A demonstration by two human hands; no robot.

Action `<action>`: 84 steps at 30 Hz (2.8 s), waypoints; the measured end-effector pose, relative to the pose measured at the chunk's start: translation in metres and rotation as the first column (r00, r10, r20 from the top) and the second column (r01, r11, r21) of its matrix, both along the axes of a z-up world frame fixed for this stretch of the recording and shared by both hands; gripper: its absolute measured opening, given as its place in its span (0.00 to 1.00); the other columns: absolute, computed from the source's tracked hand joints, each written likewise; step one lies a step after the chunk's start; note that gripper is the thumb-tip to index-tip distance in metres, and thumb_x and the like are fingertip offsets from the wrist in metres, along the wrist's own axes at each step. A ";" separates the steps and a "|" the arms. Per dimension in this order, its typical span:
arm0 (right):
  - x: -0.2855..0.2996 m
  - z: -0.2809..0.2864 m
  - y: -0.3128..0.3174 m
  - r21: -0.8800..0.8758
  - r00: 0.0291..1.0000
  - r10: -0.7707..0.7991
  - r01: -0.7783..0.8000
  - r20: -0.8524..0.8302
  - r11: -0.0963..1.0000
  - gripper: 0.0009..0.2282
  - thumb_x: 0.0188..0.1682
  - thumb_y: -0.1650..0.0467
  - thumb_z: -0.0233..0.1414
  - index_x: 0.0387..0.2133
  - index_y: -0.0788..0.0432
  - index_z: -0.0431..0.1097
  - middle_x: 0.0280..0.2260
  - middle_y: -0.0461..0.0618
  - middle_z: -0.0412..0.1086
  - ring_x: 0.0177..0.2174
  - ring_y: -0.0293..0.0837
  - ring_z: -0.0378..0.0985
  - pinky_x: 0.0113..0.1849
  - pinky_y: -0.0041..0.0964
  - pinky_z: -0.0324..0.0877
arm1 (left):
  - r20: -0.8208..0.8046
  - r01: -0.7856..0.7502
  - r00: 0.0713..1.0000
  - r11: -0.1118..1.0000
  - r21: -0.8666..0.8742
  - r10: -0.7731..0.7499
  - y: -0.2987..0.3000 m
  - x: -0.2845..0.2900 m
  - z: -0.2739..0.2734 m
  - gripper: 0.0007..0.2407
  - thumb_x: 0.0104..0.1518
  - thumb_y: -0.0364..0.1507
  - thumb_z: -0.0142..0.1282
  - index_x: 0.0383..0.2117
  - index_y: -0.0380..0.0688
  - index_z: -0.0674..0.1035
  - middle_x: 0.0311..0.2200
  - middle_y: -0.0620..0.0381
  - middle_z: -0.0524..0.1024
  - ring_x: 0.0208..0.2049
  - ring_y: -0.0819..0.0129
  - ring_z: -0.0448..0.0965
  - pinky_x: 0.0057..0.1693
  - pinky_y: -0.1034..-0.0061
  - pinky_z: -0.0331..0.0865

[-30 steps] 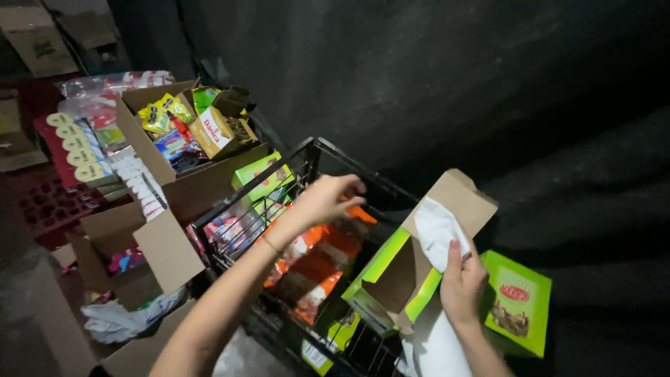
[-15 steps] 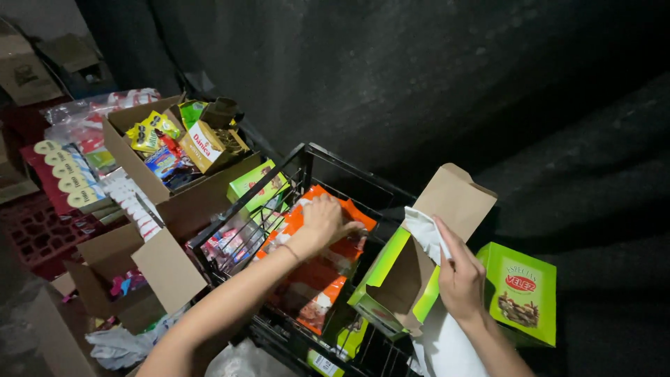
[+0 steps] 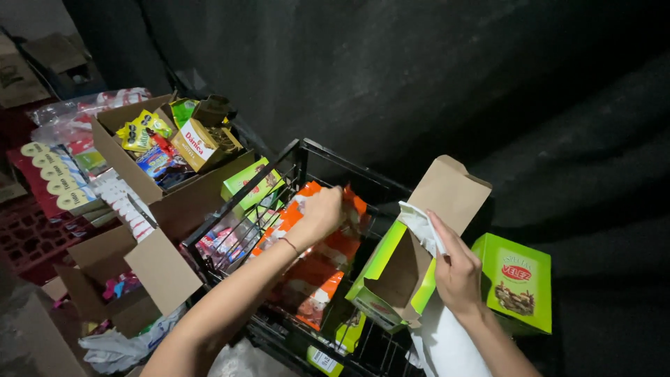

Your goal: Cleaning individual food packets with a cloth and organizing them into a cardboard box.

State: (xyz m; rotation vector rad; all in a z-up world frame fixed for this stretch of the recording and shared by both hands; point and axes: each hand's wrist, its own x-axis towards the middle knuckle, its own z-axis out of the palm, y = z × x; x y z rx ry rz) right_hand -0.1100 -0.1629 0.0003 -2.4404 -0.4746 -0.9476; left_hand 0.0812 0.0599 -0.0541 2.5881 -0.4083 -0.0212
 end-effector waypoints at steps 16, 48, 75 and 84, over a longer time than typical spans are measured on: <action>-0.013 0.021 -0.005 0.359 0.941 -0.337 0.301 0.040 0.883 0.17 0.59 0.73 0.43 0.61 0.66 0.65 0.55 0.67 0.68 0.56 0.63 0.68 0.55 0.57 0.64 | 0.034 0.078 0.955 0.141 -0.987 -0.293 -0.096 -0.054 0.079 0.14 0.69 0.39 0.44 0.35 0.39 0.74 0.24 0.59 0.69 0.29 0.69 0.78 0.26 0.74 0.72; -0.004 -0.002 0.013 -0.342 1.000 -0.021 0.027 0.021 0.939 0.28 0.39 0.86 0.42 0.53 0.58 0.72 0.55 0.56 0.71 0.56 0.49 0.72 0.63 0.49 0.57 | -0.198 -0.423 0.713 -0.187 -0.887 -0.673 -0.084 -0.098 0.083 0.10 0.67 0.33 0.52 0.41 0.36 0.76 0.32 0.54 0.79 0.32 0.68 0.82 0.40 0.71 0.79; -0.015 0.034 -0.002 -0.293 0.980 -0.138 0.176 0.145 0.940 0.30 0.41 0.88 0.38 0.62 0.68 0.60 0.63 0.65 0.61 0.65 0.62 0.60 0.66 0.63 0.53 | -0.173 -0.429 0.625 -0.150 -0.891 -0.761 -0.104 -0.087 0.046 0.15 0.65 0.42 0.48 0.43 0.42 0.72 0.43 0.50 0.79 0.43 0.66 0.79 0.52 0.74 0.73; -0.006 0.025 0.016 -0.351 0.967 -0.218 0.251 0.129 0.902 0.27 0.47 0.85 0.40 0.63 0.63 0.61 0.66 0.62 0.56 0.65 0.56 0.55 0.65 0.53 0.48 | -0.169 -0.458 0.685 -0.239 -0.856 -0.709 -0.114 -0.086 0.040 0.22 0.67 0.49 0.47 0.47 0.40 0.78 0.37 0.48 0.82 0.37 0.61 0.86 0.46 0.63 0.80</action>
